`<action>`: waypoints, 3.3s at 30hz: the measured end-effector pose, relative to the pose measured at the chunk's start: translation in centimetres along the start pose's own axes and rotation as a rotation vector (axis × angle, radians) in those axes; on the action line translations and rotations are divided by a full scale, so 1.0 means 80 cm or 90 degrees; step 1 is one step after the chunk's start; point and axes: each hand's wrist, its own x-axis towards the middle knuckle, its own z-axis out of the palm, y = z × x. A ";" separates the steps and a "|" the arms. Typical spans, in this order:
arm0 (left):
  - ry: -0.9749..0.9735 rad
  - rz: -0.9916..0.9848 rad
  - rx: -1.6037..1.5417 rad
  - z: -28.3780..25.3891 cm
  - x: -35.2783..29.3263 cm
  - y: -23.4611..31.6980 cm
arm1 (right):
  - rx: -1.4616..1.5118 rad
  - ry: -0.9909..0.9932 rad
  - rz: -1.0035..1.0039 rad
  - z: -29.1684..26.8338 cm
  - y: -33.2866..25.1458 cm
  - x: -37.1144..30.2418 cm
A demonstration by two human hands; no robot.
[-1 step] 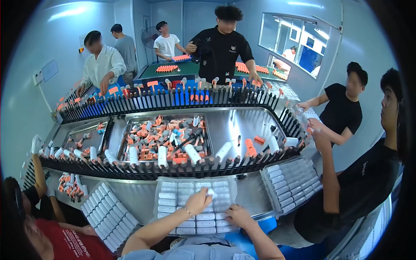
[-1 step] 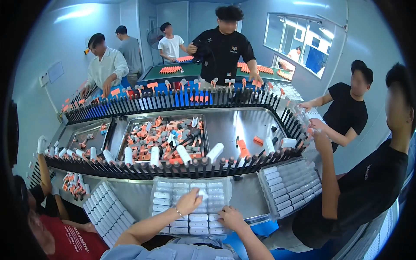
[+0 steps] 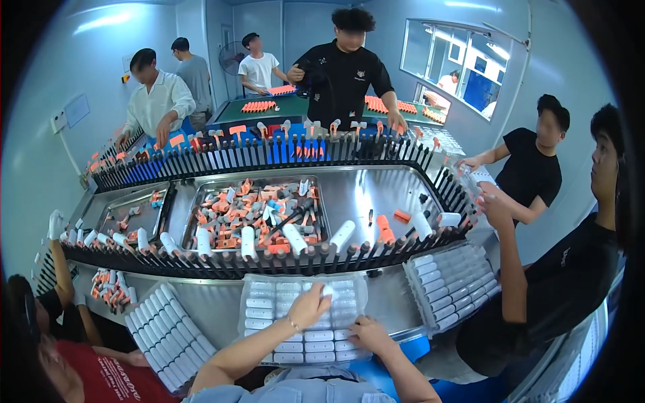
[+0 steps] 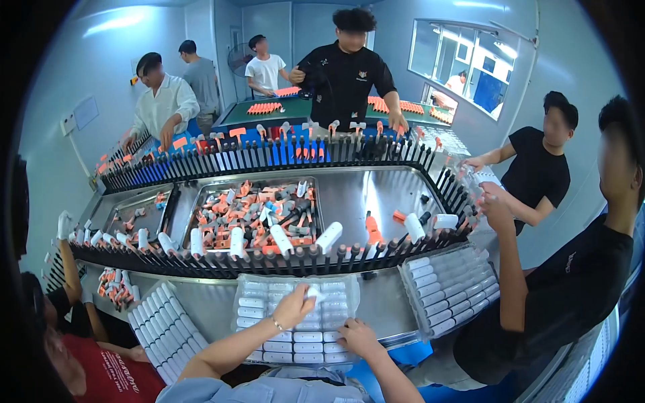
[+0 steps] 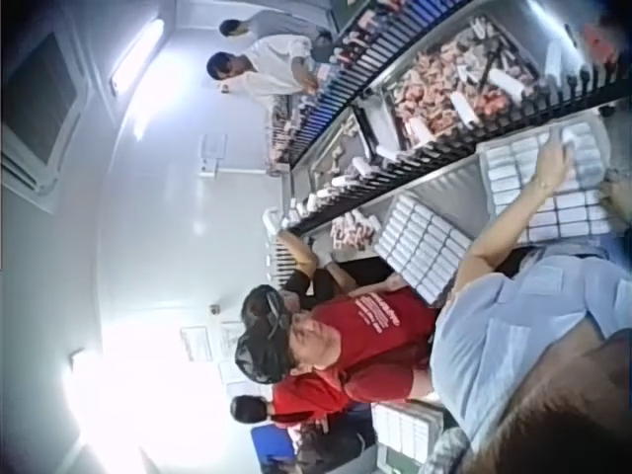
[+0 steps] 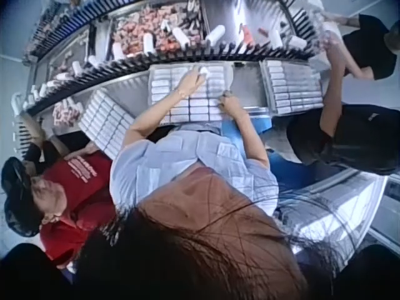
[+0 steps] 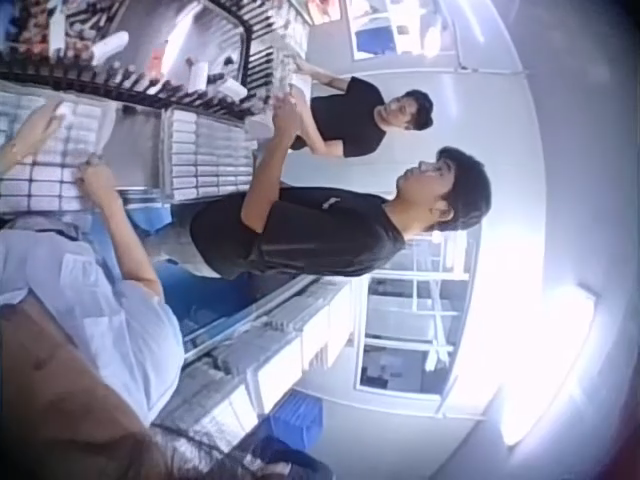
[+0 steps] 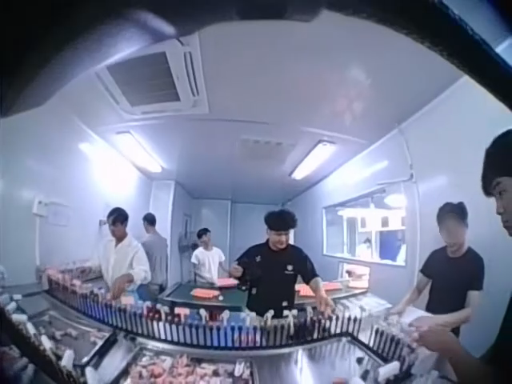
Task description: Sorting and packing small cylindrical parts into plastic trays on an assembly line.
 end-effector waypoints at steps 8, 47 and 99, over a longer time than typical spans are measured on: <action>0.262 -0.015 0.025 -0.022 0.150 0.093 | -0.056 -0.045 0.075 0.005 -0.007 0.011; 0.645 -0.042 0.466 -0.169 0.052 -0.053 | -0.192 0.347 0.164 -0.141 0.037 0.195; 0.347 -0.033 0.334 -0.084 0.124 -0.033 | -0.083 0.181 0.023 -0.117 -0.004 0.286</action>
